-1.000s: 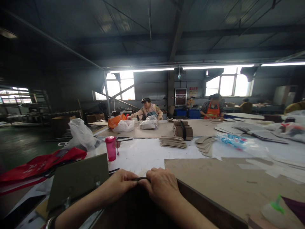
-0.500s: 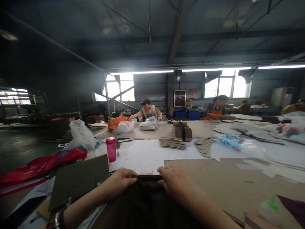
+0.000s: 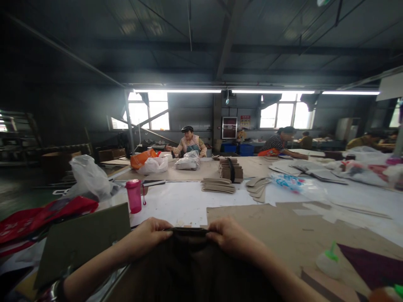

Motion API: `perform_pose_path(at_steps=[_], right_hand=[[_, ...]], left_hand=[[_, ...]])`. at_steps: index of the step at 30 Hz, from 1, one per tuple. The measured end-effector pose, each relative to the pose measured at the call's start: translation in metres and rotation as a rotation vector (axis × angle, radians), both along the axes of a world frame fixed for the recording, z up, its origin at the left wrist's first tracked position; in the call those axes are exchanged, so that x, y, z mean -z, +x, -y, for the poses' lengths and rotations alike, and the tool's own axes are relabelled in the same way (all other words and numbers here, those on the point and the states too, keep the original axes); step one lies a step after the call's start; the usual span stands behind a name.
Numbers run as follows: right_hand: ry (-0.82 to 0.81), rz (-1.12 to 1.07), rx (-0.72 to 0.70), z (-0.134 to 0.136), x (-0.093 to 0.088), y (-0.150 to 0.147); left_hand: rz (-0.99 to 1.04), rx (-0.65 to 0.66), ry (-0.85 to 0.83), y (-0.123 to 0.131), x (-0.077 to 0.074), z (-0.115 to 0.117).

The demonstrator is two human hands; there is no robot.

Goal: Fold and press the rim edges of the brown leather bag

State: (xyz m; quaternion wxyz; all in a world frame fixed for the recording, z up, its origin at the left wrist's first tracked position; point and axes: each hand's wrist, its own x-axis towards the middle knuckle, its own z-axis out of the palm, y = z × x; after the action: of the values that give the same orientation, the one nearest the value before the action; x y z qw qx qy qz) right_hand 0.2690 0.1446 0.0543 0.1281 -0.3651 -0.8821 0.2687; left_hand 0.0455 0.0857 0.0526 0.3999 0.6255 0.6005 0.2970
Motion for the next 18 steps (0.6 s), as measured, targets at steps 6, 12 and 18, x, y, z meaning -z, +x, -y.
perform_pose_path(at_steps=[6,12,18], right_hand=[[0.158,0.076,0.035,-0.002,-0.002,-0.003],[0.232,0.095,0.0,0.001,-0.001,-0.02],[0.342,0.189,0.066,0.002,0.004,-0.03]], left_hand=[[0.006,0.005,-0.004,-0.001,0.001,-0.004],[0.025,0.067,0.039,-0.002,0.005,-0.003],[0.017,0.037,0.028,-0.004,0.005,-0.004]])
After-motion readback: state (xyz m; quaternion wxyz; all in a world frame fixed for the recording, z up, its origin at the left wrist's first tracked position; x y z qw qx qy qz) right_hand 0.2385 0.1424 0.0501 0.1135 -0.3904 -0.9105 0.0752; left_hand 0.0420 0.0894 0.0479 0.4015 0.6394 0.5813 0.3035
